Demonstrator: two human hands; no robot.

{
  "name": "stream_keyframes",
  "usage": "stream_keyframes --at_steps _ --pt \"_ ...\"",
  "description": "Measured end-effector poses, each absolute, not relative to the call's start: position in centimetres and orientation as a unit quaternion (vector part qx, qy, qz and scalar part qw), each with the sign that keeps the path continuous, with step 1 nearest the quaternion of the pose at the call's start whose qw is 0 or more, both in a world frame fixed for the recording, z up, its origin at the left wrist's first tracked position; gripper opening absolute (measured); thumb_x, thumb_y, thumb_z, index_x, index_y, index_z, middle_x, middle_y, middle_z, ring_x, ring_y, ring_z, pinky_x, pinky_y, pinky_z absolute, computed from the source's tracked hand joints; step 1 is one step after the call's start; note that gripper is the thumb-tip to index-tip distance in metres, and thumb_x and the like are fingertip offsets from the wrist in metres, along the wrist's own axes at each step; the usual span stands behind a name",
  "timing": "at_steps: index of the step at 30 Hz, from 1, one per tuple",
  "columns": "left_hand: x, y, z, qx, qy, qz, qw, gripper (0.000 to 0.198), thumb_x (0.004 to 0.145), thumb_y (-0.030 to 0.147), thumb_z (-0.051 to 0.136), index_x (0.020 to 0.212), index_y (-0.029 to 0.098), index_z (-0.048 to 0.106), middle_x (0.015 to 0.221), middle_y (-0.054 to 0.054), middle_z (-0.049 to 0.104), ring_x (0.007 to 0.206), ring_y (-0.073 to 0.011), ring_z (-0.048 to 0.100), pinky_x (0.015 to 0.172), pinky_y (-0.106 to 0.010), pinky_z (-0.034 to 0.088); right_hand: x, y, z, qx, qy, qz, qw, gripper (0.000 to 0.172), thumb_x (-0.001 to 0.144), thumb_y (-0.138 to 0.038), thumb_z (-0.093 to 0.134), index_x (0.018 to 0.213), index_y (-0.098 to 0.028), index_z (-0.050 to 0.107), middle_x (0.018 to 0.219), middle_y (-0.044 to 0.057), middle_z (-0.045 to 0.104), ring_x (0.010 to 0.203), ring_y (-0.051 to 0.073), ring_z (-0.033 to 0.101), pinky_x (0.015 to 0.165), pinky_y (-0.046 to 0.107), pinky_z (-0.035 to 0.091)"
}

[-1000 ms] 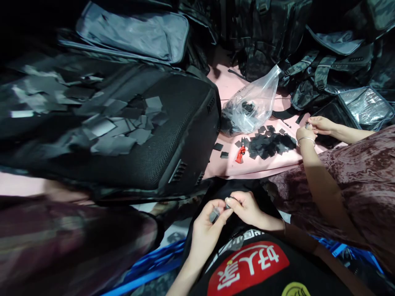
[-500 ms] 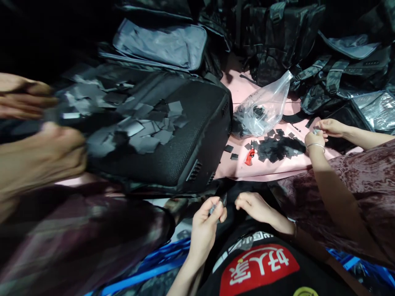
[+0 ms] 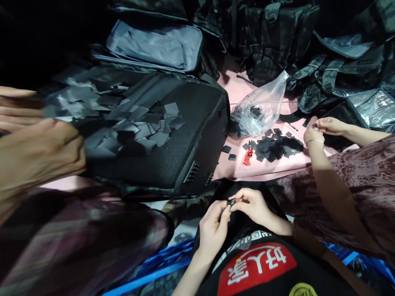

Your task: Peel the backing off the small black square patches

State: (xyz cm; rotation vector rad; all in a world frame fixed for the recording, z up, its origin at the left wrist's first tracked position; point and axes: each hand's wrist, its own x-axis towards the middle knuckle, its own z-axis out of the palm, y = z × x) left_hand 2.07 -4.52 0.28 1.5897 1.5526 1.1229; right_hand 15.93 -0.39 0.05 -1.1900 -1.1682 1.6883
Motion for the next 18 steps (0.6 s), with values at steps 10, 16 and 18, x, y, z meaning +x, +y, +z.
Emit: stream_keyframes --at_steps 10,16,18 --pt "1.4 -4.7 1.0 0.768 0.496 0.353 0.198 0.008 0.09 0.019 0.043 0.09 0.018 0.051 0.076 -0.002 0.059 0.066 -0.0134 0.059 0.061 -0.023 0.047 18.3 -0.5 1.7 -0.487 -0.442 0.7 0.278 0.022 0.052 -0.021 0.08 0.068 -0.012 0.068 0.062 0.0 0.064 0.056 0.011 0.056 0.056 0.022 0.045" --pt "1.4 -5.1 1.6 0.843 0.398 0.313 0.18 0.016 0.09 0.013 0.038 0.083 0.017 0.052 0.074 -0.004 0.058 0.061 -0.0136 0.056 0.055 -0.023 0.045 19.7 -0.5 2.7 -0.448 -0.527 0.702 0.17 0.021 0.06 -0.025 0.077 0.07 -0.012 0.063 0.064 -0.001 0.062 0.056 0.009 0.054 0.052 0.019 0.041" --pt "1.4 -5.3 1.8 0.841 0.388 0.313 0.209 0.016 0.09 0.013 0.039 0.081 0.017 0.052 0.072 -0.003 0.057 0.059 -0.0128 0.054 0.053 -0.022 0.044 20.2 -0.5 3.2 -0.406 -0.613 0.659 0.158 0.015 0.07 -0.025 0.071 0.072 -0.013 0.061 0.063 -0.003 0.06 0.058 0.009 0.054 0.054 0.018 0.04"
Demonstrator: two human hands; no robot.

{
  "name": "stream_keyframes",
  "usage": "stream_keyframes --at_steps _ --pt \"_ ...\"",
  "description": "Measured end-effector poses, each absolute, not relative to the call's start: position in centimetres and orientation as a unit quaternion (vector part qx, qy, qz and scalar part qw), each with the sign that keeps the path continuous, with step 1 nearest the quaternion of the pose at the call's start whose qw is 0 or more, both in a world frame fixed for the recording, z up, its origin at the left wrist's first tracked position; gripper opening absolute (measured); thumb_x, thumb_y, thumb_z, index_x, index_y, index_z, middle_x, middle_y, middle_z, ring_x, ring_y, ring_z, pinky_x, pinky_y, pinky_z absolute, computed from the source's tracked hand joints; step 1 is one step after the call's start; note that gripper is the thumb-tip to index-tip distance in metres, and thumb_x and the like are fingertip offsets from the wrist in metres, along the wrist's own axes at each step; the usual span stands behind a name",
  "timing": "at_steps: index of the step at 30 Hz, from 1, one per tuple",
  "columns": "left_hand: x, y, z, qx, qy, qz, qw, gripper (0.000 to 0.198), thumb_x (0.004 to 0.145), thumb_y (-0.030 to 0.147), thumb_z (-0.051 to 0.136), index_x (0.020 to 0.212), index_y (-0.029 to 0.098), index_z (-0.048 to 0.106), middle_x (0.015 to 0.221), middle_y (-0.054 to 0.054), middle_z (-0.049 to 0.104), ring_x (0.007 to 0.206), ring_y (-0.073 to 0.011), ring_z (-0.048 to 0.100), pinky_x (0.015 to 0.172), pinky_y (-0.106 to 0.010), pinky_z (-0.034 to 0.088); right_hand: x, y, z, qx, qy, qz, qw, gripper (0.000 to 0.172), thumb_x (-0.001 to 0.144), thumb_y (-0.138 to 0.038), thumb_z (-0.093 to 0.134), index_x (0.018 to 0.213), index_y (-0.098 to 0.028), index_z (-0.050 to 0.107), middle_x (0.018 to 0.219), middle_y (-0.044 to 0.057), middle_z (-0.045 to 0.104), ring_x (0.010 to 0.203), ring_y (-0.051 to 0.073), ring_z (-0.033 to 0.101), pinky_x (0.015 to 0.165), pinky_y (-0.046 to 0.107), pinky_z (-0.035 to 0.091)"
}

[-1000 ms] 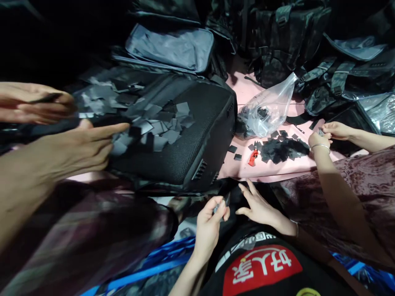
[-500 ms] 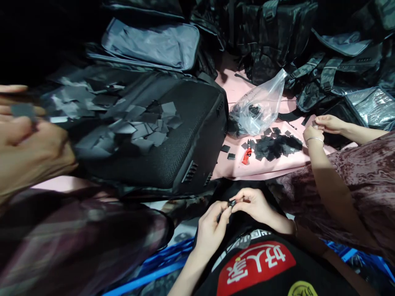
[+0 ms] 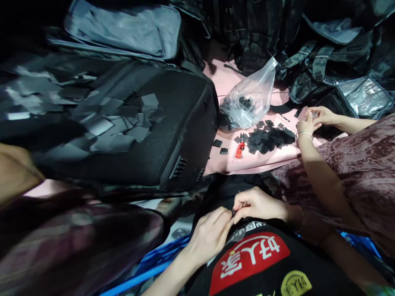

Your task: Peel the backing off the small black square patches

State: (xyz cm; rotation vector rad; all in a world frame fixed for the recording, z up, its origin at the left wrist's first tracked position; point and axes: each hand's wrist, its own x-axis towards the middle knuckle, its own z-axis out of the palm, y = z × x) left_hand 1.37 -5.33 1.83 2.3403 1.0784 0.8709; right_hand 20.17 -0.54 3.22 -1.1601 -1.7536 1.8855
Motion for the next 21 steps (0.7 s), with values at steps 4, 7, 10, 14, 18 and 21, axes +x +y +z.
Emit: stream_keyframes --at_steps 4,7,10,14,18,21 --pt "1.3 -5.4 2.7 0.821 0.381 0.3 0.3 0.02 0.091 0.016 0.04 0.075 0.016 0.052 0.067 -0.001 0.052 0.056 -0.0109 0.05 0.051 -0.021 0.04 20.7 -0.5 4.3 -0.34 -0.736 0.567 0.145 0.014 0.082 -0.022 0.059 0.071 -0.014 0.057 0.061 -0.003 0.056 0.057 0.007 0.051 0.055 0.017 0.037" --pt "1.1 -4.9 3.8 0.817 0.37 0.279 0.344 0.023 0.091 0.019 0.042 0.069 0.017 0.051 0.062 0.001 0.048 0.053 -0.0102 0.047 0.049 -0.022 0.037 20.7 -0.4 4.9 -0.307 -0.779 0.524 0.154 0.02 0.084 -0.021 0.058 0.065 -0.014 0.053 0.062 -0.003 0.053 0.06 0.007 0.047 0.058 0.018 0.035" --pt "1.0 -4.3 4.8 0.802 0.327 0.285 0.411 0.03 0.092 0.024 0.041 0.064 0.017 0.05 0.057 0.001 0.048 0.051 -0.01 0.045 0.048 -0.023 0.035 20.7 -0.3 5.4 -0.264 -0.766 0.563 0.164 0.025 0.083 -0.026 0.059 0.062 -0.013 0.051 0.058 -0.004 0.048 0.056 0.006 0.043 0.055 0.018 0.033" --pt "1.5 -3.9 5.0 0.693 0.293 0.329 0.57 0.046 0.09 0.043 0.044 0.051 0.019 0.047 0.045 0.0 0.048 0.042 -0.0115 0.045 0.044 -0.026 0.035 20.4 -0.6 5.9 -0.236 -0.653 0.696 0.182 0.025 0.079 -0.031 0.061 0.064 -0.013 0.053 0.057 -0.006 0.046 0.052 0.005 0.038 0.051 0.017 0.032" --pt "2.7 -4.4 3.6 0.523 0.324 0.365 0.699 0.049 0.078 0.059 0.053 0.046 0.022 0.048 0.032 0.0 0.045 0.03 -0.0137 0.041 0.039 -0.03 0.034 19.8 -1.4 5.2 -0.288 -0.529 0.769 0.214 0.034 0.079 -0.046 0.055 0.064 -0.016 0.051 0.056 -0.006 0.044 0.051 0.005 0.037 0.052 0.02 0.033" --pt "3.4 -4.7 2.4 0.441 0.357 0.407 0.715 0.049 0.075 0.061 0.054 0.046 0.022 0.046 0.032 0.001 0.041 0.026 -0.0117 0.034 0.035 -0.029 0.028 19.2 -1.5 3.7 -0.301 -0.488 0.775 0.266 0.038 0.076 -0.051 0.059 0.062 -0.016 0.05 0.05 -0.006 0.04 0.046 0.005 0.034 0.046 0.019 0.028"
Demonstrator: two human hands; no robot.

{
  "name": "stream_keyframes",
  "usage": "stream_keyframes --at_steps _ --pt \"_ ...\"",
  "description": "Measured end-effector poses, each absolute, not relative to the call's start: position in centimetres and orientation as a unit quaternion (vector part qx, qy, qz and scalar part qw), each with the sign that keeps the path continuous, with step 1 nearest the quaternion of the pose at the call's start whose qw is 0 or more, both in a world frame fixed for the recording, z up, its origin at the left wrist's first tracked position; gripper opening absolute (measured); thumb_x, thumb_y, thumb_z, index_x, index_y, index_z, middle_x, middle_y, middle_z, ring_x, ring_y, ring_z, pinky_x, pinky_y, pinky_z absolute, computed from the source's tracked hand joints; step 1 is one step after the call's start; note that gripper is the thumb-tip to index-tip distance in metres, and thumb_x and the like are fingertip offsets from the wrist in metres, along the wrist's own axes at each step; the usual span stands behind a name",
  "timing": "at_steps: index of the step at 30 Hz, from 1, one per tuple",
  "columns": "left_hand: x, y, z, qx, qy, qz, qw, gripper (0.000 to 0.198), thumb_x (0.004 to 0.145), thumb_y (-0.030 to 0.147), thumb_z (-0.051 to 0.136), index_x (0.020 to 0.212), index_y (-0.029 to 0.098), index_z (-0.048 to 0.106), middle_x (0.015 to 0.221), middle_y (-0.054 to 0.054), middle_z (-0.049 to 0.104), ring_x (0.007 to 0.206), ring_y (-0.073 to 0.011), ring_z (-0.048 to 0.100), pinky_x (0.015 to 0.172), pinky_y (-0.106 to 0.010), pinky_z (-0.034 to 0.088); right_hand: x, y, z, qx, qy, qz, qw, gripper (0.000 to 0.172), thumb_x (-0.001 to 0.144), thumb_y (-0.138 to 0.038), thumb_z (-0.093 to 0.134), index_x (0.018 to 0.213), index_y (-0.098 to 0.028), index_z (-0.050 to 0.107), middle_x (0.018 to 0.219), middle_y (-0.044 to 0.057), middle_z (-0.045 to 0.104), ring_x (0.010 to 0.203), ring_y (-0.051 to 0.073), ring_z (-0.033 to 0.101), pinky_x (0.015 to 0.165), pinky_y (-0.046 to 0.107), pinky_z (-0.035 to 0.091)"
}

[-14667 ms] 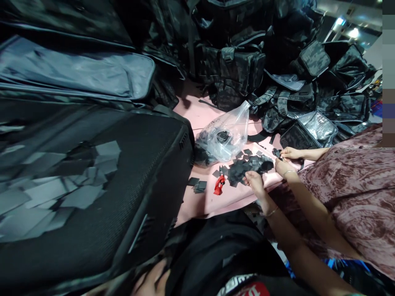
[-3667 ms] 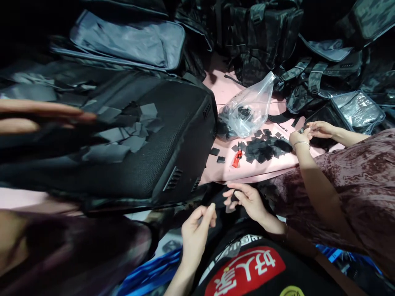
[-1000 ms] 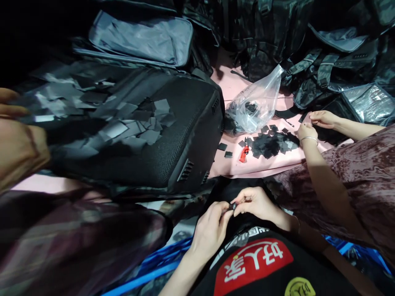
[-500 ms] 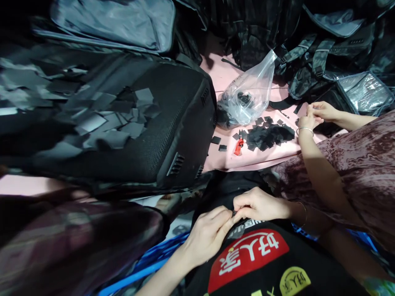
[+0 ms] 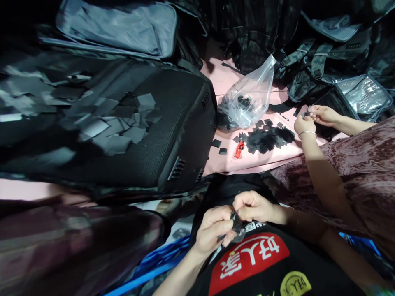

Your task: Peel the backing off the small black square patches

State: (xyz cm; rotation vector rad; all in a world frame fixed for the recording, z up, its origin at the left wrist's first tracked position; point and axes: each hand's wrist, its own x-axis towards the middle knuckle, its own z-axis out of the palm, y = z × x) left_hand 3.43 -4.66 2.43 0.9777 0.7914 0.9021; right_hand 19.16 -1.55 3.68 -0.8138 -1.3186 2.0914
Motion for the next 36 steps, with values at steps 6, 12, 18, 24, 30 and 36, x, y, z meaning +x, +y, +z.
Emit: stream_keyframes --at_steps 6,12,18,24,30,36 --pt "2.4 -3.2 2.0 0.609 0.419 0.401 0.541 0.042 0.088 0.043 0.044 0.055 0.019 0.051 0.05 -0.002 0.051 0.046 -0.0132 0.047 0.046 -0.027 0.038 19.3 -0.3 3.4 -0.369 -0.59 0.641 0.323 0.029 0.079 -0.036 0.06 0.061 -0.015 0.053 0.055 -0.003 0.049 0.051 0.007 0.041 0.049 0.019 0.033" --pt "2.4 -2.5 3.3 0.733 0.384 0.408 0.386 0.037 0.09 0.024 0.041 0.057 0.018 0.054 0.054 -0.001 0.052 0.049 -0.0118 0.05 0.046 -0.024 0.04 19.5 -0.3 4.8 -0.34 -0.641 0.601 0.336 0.029 0.08 -0.032 0.057 0.058 -0.015 0.053 0.055 -0.002 0.05 0.052 0.007 0.043 0.051 0.019 0.034" --pt "4.5 -3.4 2.9 0.62 0.51 0.54 0.253 0.035 0.09 0.02 0.04 0.058 0.018 0.055 0.063 -0.004 0.06 0.059 -0.0146 0.057 0.053 -0.027 0.046 17.3 -1.7 4.4 -0.428 -0.444 0.618 0.488 0.029 0.079 -0.038 0.058 0.061 -0.017 0.049 0.049 -0.004 0.045 0.042 0.007 0.04 0.043 0.02 0.033" --pt "5.3 -3.3 2.8 0.579 0.539 0.568 0.226 0.024 0.09 0.023 0.042 0.078 0.017 0.062 0.072 -0.005 0.062 0.067 -0.0168 0.059 0.062 -0.029 0.049 16.2 -2.1 4.2 -0.418 -0.429 0.562 0.57 0.023 0.08 -0.034 0.059 0.064 -0.018 0.054 0.054 -0.001 0.053 0.047 0.009 0.049 0.047 0.022 0.04" --pt "4.3 -2.6 3.7 0.608 0.55 0.508 0.264 0.018 0.09 0.021 0.044 0.091 0.018 0.062 0.08 -0.004 0.063 0.06 -0.0126 0.058 0.059 -0.025 0.051 17.0 -0.8 4.3 -0.443 -0.435 0.594 0.511 0.019 0.077 -0.035 0.063 0.076 -0.016 0.058 0.062 -0.001 0.056 0.053 0.009 0.053 0.052 0.021 0.045" --pt "3.5 -2.5 3.0 0.695 0.516 0.484 0.127 0.023 0.086 0.01 0.05 0.104 0.018 0.06 0.097 -0.009 0.066 0.09 -0.0193 0.063 0.081 -0.035 0.053 17.5 0.2 4.1 -0.441 -0.474 0.617 0.447 0.019 0.077 -0.031 0.061 0.088 -0.015 0.059 0.074 0.001 0.058 0.059 0.01 0.056 0.052 0.02 0.047"
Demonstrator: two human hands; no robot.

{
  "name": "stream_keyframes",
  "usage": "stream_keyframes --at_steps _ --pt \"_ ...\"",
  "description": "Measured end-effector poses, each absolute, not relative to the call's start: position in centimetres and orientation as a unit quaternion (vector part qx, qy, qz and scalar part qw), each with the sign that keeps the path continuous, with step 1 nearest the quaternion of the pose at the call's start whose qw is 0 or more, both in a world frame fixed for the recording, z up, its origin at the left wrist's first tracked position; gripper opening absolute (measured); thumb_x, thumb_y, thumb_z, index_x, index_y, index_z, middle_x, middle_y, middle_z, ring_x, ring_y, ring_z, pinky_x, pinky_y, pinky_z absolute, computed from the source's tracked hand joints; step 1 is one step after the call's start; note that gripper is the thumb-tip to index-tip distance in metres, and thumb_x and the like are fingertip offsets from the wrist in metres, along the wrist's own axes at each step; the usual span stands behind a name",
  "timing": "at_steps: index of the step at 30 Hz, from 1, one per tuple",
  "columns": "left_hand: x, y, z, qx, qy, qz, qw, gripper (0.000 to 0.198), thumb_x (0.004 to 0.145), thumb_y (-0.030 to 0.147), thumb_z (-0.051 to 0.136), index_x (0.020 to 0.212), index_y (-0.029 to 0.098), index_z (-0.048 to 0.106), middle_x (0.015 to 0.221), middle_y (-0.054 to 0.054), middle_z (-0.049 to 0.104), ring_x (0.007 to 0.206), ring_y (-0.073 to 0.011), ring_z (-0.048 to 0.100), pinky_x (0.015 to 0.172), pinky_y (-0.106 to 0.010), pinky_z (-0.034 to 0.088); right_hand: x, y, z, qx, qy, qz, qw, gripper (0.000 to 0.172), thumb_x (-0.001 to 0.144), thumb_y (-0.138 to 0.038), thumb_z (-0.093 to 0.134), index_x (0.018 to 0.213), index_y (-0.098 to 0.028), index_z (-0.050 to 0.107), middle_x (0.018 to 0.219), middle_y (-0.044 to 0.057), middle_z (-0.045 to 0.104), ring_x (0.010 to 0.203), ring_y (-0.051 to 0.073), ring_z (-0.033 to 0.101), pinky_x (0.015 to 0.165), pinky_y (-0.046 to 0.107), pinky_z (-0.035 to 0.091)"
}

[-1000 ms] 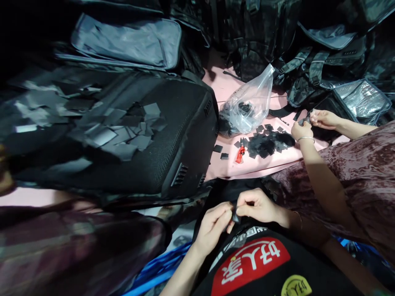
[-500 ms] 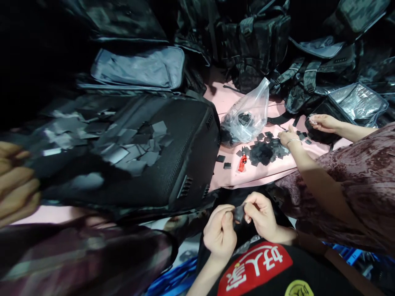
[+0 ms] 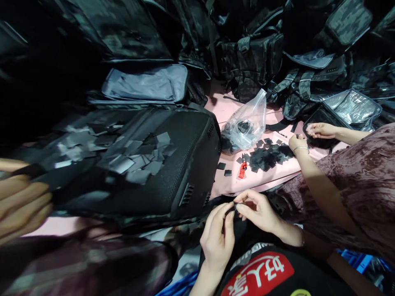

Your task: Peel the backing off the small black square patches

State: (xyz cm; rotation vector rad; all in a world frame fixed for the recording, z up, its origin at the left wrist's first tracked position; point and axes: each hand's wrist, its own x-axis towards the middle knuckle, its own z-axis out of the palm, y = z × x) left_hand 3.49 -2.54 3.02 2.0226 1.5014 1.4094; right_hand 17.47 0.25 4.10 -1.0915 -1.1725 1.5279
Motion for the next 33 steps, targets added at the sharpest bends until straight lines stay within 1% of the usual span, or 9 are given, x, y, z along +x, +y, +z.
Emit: stream_keyframes --at_steps 6,9,11,13,17,23,25,30,33 --pt "3.5 -2.1 2.8 0.682 0.558 0.455 0.127 0.018 0.085 0.018 0.053 0.102 0.017 0.061 0.095 -0.009 0.067 0.088 -0.0199 0.064 0.081 -0.036 0.053 16.9 0.9 3.9 -0.499 -0.598 0.428 0.458 0.006 0.078 -0.023 0.059 0.077 -0.017 0.061 0.076 0.004 0.063 0.071 0.014 0.059 0.066 0.026 0.049" --pt "3.4 -1.8 2.9 0.694 0.563 0.433 0.118 0.015 0.086 0.021 0.054 0.098 0.017 0.062 0.089 -0.008 0.068 0.082 -0.0191 0.065 0.076 -0.033 0.054 17.0 0.9 3.3 -0.489 -0.657 0.372 0.437 0.012 0.083 -0.021 0.053 0.085 -0.019 0.064 0.084 0.006 0.065 0.081 0.017 0.06 0.076 0.03 0.049" --pt "3.4 -1.8 2.9 0.703 0.549 0.437 0.111 0.013 0.086 0.02 0.054 0.095 0.017 0.063 0.088 -0.008 0.068 0.081 -0.0187 0.065 0.077 -0.032 0.053 17.1 1.0 2.6 -0.477 -0.664 0.394 0.42 0.017 0.083 -0.019 0.05 0.089 -0.019 0.066 0.09 0.007 0.067 0.085 0.018 0.062 0.08 0.031 0.049" --pt "3.4 -1.8 3.0 0.694 0.549 0.448 0.128 0.01 0.085 0.02 0.054 0.089 0.017 0.064 0.081 -0.006 0.067 0.077 -0.0175 0.064 0.075 -0.03 0.052 17.0 1.2 2.0 -0.475 -0.627 0.457 0.416 0.017 0.083 -0.022 0.051 0.086 -0.019 0.067 0.084 0.006 0.068 0.076 0.017 0.064 0.073 0.029 0.051" --pt "3.6 -1.8 2.8 0.569 0.587 0.509 0.268 0.016 0.085 0.027 0.056 0.072 0.018 0.059 0.057 0.002 0.055 0.055 -0.0126 0.054 0.059 -0.025 0.047 16.4 1.6 1.4 -0.457 -0.41 0.641 0.46 0.031 0.078 -0.044 0.058 0.075 -0.014 0.063 0.053 0.0 0.058 0.045 0.011 0.055 0.046 0.021 0.046" --pt "4.9 -1.7 2.2 0.383 0.536 0.616 0.432 0.018 0.082 0.032 0.059 0.073 0.018 0.053 0.055 0.005 0.046 0.047 -0.0096 0.046 0.05 -0.024 0.041 15.1 1.8 1.8 -0.384 -0.201 0.737 0.518 0.041 0.064 -0.051 0.073 0.066 -0.014 0.054 0.049 -0.001 0.053 0.042 0.006 0.05 0.04 0.015 0.038" --pt "5.3 -1.7 1.9 0.407 0.551 0.625 0.374 0.014 0.083 0.029 0.057 0.075 0.018 0.054 0.057 0.005 0.048 0.051 -0.0107 0.05 0.054 -0.026 0.044 14.3 1.9 1.7 -0.371 -0.141 0.75 0.529 0.041 0.062 -0.048 0.075 0.064 -0.014 0.051 0.048 -0.002 0.052 0.04 0.005 0.047 0.038 0.014 0.034" --pt "5.5 -0.8 0.6 0.584 0.548 0.59 0.105 0.009 0.082 0.018 0.056 0.073 0.017 0.058 0.064 -0.001 0.058 0.071 -0.0166 0.06 0.071 -0.031 0.05 12.0 4.6 0.7 -0.38 -0.08 0.775 0.499 0.04 0.067 -0.045 0.07 0.057 -0.018 0.042 0.038 -0.007 0.041 0.031 0.005 0.032 0.03 0.017 0.022" --pt "5.1 -1.0 0.1 0.565 0.542 0.611 0.115 0.01 0.083 0.02 0.055 0.074 0.017 0.058 0.062 0.0 0.057 0.065 -0.0154 0.06 0.065 -0.029 0.05 12.6 8.0 -0.3 -0.44 -0.108 0.73 0.511 0.047 0.078 -0.048 0.057 0.052 -0.019 0.03 0.036 -0.008 0.032 0.03 0.004 0.027 0.031 0.016 0.021"
